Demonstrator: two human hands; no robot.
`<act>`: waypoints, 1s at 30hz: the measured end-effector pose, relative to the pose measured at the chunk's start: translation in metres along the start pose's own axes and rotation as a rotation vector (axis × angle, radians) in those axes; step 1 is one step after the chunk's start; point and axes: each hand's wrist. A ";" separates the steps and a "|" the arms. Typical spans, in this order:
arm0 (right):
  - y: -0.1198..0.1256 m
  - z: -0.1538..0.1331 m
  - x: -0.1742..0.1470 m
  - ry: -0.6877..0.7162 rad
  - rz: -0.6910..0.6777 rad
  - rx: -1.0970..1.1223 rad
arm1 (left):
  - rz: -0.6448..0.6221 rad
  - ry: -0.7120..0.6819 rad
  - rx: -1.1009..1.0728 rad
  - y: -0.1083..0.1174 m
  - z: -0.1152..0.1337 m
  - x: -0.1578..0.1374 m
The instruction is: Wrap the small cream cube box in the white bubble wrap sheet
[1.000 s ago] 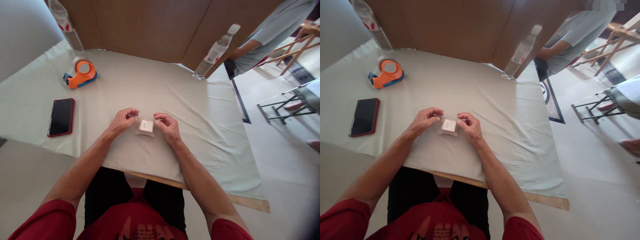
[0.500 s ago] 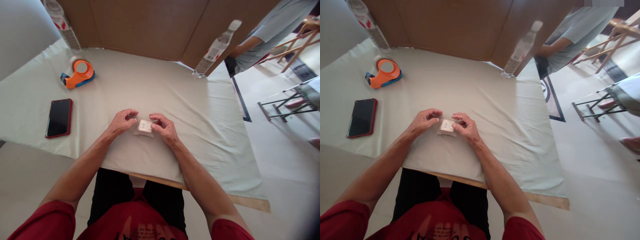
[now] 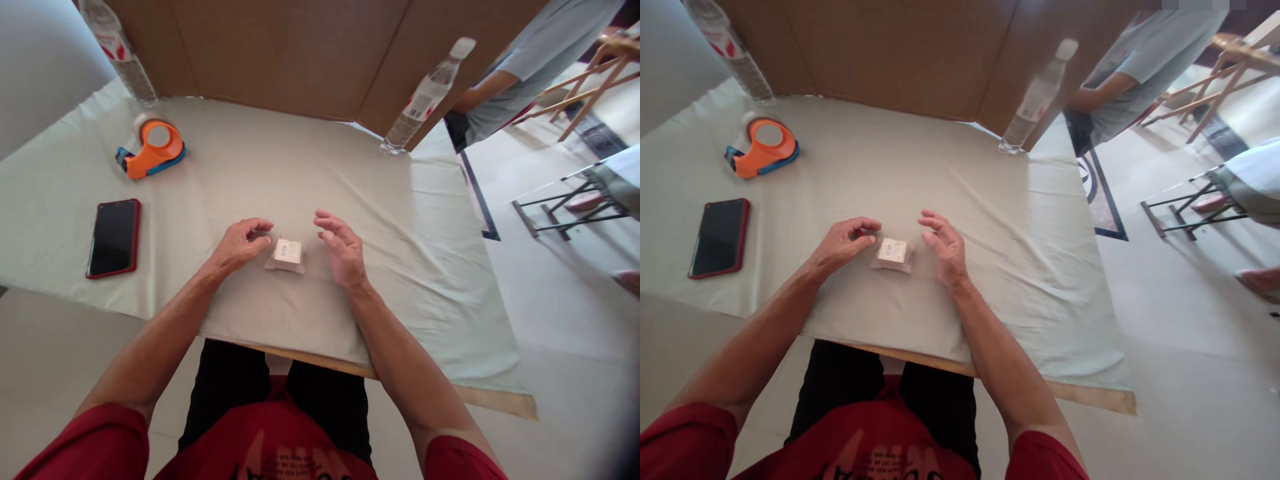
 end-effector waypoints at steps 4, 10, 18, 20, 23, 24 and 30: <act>0.005 0.003 0.003 -0.116 0.016 0.070 | 0.058 -0.036 0.002 0.002 0.000 0.000; -0.009 0.000 -0.004 -0.137 -0.227 -0.053 | 0.017 -0.038 0.050 0.002 -0.001 -0.002; -0.014 -0.003 -0.007 -0.130 -0.203 -0.147 | -0.163 -0.073 0.143 -0.001 0.000 -0.007; -0.016 -0.005 -0.006 -0.119 -0.191 -0.178 | -0.168 -0.076 0.152 -0.002 0.001 -0.007; -0.018 -0.007 -0.001 -0.046 -0.166 -0.254 | -0.154 -0.089 0.139 -0.005 0.001 -0.008; -0.019 -0.007 0.001 -0.006 -0.159 -0.292 | -0.147 -0.093 0.130 -0.006 0.000 -0.008; -0.021 -0.006 0.010 0.235 -0.155 -0.568 | -0.130 -0.100 0.110 -0.010 -0.001 -0.007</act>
Point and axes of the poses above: each hand's wrist, its own x-axis towards the middle knuckle, its own y-axis out of the back of the hand, z = x × y, and after that the axes turned 9 degrees about -z, right-handed
